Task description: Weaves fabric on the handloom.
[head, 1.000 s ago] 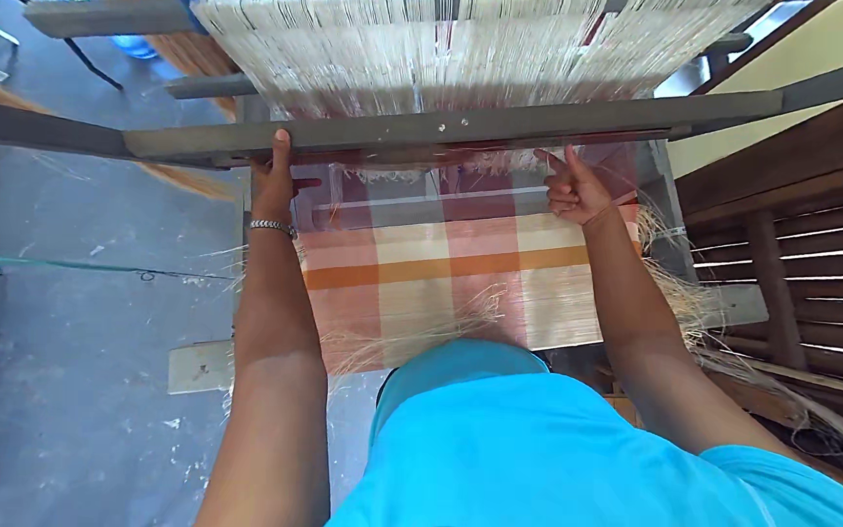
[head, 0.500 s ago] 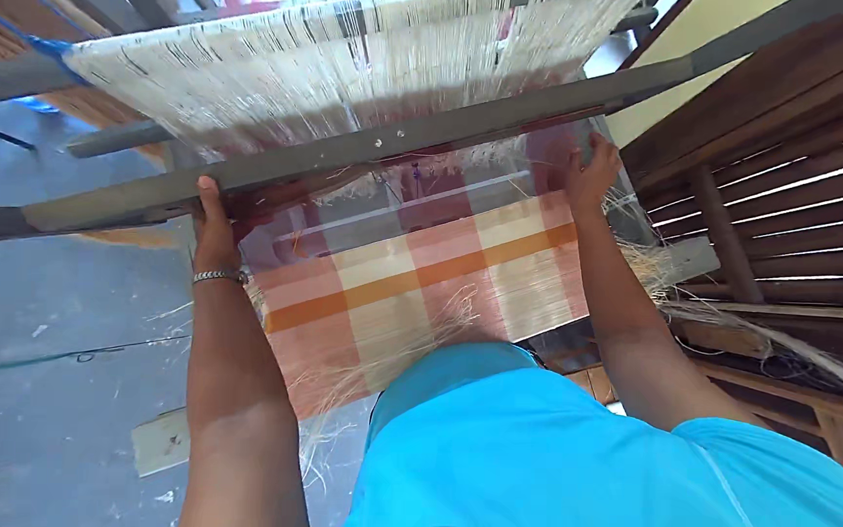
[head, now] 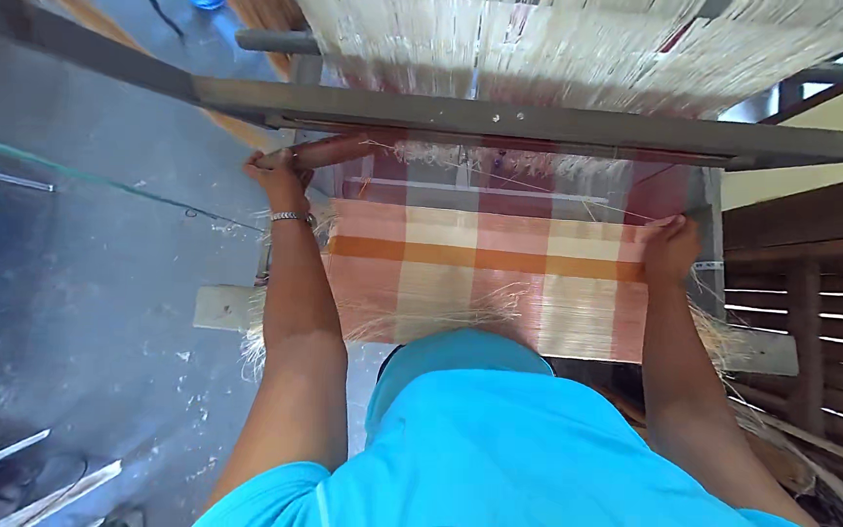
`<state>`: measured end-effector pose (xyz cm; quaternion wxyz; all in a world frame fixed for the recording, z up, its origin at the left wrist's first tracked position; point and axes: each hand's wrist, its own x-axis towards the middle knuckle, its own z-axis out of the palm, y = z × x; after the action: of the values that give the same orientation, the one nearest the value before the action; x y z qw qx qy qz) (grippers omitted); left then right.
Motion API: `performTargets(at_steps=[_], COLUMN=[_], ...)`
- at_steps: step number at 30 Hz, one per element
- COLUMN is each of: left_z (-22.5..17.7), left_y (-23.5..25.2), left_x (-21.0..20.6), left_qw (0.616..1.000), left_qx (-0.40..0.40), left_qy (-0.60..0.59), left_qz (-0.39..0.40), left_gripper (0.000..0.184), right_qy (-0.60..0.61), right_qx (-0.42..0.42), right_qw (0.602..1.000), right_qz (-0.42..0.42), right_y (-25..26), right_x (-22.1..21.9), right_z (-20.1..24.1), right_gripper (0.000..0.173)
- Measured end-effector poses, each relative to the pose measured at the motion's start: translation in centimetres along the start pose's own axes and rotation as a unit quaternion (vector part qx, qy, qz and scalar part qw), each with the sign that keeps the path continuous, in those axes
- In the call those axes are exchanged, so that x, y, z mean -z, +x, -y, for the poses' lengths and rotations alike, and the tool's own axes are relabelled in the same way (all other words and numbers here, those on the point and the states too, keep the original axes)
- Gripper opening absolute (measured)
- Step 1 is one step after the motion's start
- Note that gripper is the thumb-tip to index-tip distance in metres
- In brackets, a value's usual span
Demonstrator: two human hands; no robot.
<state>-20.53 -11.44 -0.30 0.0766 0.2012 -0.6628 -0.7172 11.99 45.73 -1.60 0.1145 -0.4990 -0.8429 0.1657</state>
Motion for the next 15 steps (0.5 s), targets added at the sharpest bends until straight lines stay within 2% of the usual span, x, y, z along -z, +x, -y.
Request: performTargets(at_steps=[8, 12, 15], left_z=[-3.8, -4.6, -5.1], left_y=[-1.0, -2.9, -4.8], left_x=[12.7, 15.6, 15.9], left_qw=[0.992, 0.988, 0.978], left_qx=[-0.084, -0.105, -0.147], left_qy=[0.057, 0.072, 0.121], left_qz=[-0.069, -0.087, -0.089], left_gripper=[0.071, 0.071, 0.071], right_qy=[0.008, 0.005, -0.003], right_qx=[0.024, 0.026, 0.018], right_qw=[0.999, 0.999, 0.999], right_qz=[-0.030, -0.036, -0.033], right_y=[-0.8, -1.2, -1.2], right_x=[-0.2, 0.1, 0.2], right_z=[0.7, 1.1, 1.1], right_gripper=[0.052, 0.052, 0.052])
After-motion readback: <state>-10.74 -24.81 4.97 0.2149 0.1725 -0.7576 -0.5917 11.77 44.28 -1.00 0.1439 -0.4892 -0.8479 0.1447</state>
